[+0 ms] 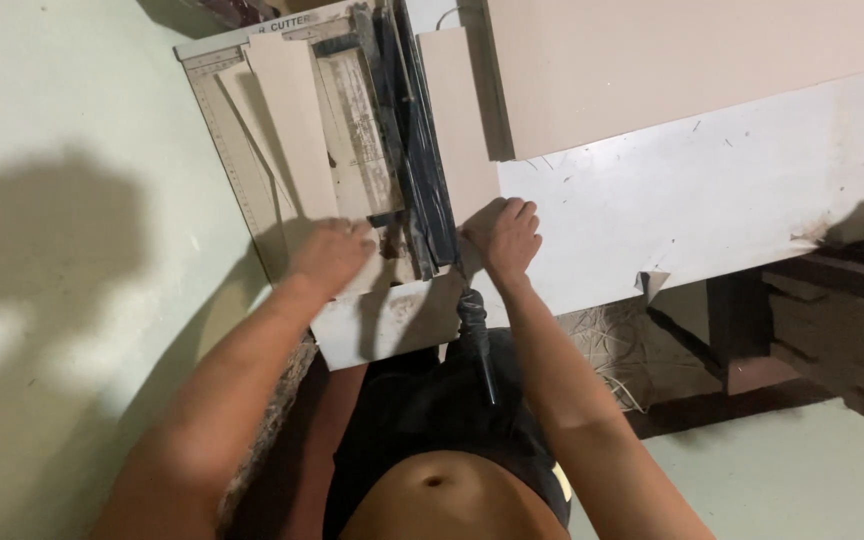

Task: Using a manual paper cutter to trim or cut thin white sheets of material into smaller strips.

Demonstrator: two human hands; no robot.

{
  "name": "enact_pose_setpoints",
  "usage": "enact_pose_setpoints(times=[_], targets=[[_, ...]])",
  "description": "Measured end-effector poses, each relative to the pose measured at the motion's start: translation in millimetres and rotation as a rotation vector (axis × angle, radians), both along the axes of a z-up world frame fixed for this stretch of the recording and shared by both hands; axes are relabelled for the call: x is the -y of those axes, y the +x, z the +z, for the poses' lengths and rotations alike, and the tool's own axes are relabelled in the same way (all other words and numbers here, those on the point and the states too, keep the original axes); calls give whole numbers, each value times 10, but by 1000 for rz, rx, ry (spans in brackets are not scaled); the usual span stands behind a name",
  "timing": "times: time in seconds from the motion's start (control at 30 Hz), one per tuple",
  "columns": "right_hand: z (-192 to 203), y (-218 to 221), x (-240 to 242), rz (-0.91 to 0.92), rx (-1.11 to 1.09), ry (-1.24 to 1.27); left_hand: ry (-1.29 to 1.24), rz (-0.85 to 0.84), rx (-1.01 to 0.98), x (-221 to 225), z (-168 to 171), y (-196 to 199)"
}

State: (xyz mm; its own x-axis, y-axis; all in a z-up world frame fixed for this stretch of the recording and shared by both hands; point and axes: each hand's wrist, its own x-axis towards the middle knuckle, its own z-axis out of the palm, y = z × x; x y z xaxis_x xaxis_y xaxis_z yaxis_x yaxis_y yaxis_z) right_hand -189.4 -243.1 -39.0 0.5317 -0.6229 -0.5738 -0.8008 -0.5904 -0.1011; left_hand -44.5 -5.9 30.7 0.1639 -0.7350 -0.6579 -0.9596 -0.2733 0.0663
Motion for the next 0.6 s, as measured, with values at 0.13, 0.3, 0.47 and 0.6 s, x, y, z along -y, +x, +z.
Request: enact_pose_setpoints(times=[0.13, 0.3, 0.47, 0.6], targets=[[-61, -66, 107, -151, 144, 114, -31, 77, -10, -88, 109, 194], [534, -305, 149, -394, 804, 684, -184, 215, -67, 84, 253, 178], [159, -525, -165, -264, 600, 553, -281, 479, -108, 322, 107, 219], [38, -266, -213, -199, 572, 418, -232, 683, -174, 763, 457, 139]])
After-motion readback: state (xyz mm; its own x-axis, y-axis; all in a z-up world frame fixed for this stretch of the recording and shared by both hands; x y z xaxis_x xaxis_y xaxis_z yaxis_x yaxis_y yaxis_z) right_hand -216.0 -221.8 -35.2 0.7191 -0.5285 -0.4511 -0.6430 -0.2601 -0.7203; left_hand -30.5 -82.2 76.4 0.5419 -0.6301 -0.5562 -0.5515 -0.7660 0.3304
